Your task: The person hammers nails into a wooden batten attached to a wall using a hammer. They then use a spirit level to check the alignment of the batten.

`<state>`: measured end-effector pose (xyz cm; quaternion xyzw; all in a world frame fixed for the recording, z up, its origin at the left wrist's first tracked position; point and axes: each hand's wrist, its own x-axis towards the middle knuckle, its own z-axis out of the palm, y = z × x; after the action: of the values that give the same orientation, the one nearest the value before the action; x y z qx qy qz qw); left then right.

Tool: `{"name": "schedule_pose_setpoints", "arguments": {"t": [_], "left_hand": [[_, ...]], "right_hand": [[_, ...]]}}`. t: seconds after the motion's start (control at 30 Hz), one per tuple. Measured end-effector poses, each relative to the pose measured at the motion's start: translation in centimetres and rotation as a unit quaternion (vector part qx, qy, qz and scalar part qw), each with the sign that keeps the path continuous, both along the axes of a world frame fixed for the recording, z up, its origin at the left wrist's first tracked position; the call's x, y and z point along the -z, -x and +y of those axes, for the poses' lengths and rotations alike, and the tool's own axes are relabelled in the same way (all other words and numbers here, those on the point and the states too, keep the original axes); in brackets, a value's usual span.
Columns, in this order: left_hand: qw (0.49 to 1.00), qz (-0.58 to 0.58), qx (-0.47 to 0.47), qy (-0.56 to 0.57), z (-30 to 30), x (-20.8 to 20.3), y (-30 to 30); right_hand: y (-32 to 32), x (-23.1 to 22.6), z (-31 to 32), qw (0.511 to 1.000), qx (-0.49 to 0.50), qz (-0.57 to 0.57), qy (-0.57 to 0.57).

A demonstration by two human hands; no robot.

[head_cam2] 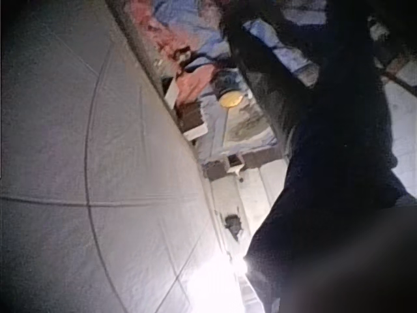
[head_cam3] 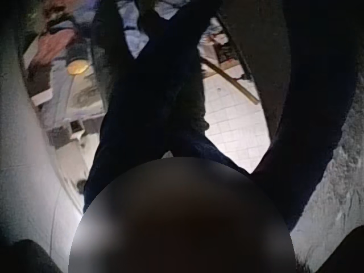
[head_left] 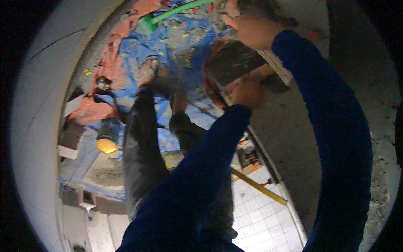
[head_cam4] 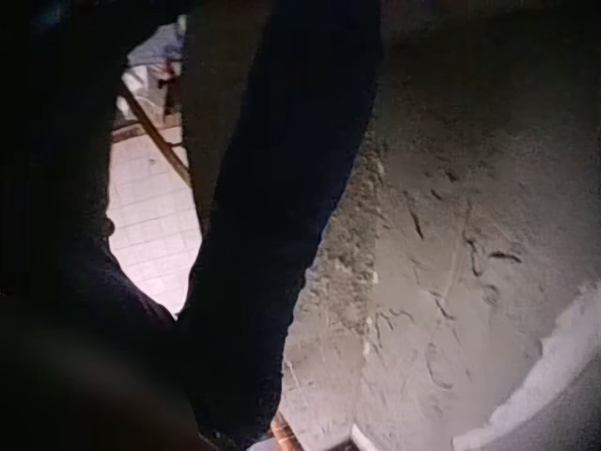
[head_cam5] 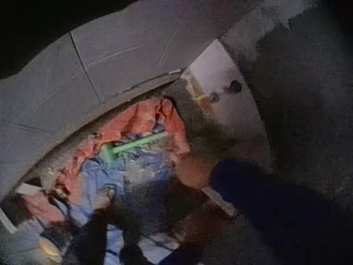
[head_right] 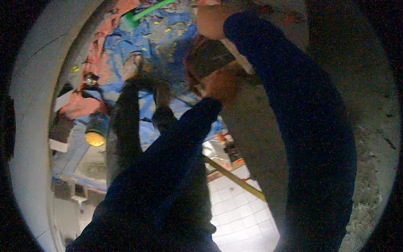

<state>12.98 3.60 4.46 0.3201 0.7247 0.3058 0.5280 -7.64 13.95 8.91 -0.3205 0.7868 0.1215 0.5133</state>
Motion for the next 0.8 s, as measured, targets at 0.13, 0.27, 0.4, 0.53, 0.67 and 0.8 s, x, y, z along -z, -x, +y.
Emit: {"name": "schedule_pose_setpoints", "arguments": {"t": [0.13, 0.27, 0.4, 0.53, 0.67, 0.8], "left_hand": [[0.988, 0.023, -0.153, 0.022, -0.4, -0.7, -0.6], [0.979, 0.100, -0.176, 0.012, -0.9, -1.7, -1.0], [0.984, 0.040, -0.175, 0.022, -0.4, -1.1, -1.1], [0.983, 0.003, -0.180, -0.033, -1.9, -0.2, 0.4], [0.886, -0.176, -0.420, -0.087, -9.0, 3.5, 4.1], [0.845, -0.354, -0.401, -0.015, -13.5, 5.7, 1.6]], "right_hand": [[-1.2, -3.4, 2.3, 0.997, 0.038, -0.034, -0.051], [-4.1, -6.9, 4.4, 0.979, 0.199, -0.025, -0.017], [-8.0, -9.3, 5.8, 0.974, 0.214, -0.062, -0.035], [-10.4, -9.5, 7.6, 0.949, 0.286, -0.120, -0.066], [-10.7, -9.2, 9.2, 0.951, 0.287, -0.115, 0.025], [-9.5, -9.6, 9.6, 0.946, 0.291, -0.142, 0.036]]}}
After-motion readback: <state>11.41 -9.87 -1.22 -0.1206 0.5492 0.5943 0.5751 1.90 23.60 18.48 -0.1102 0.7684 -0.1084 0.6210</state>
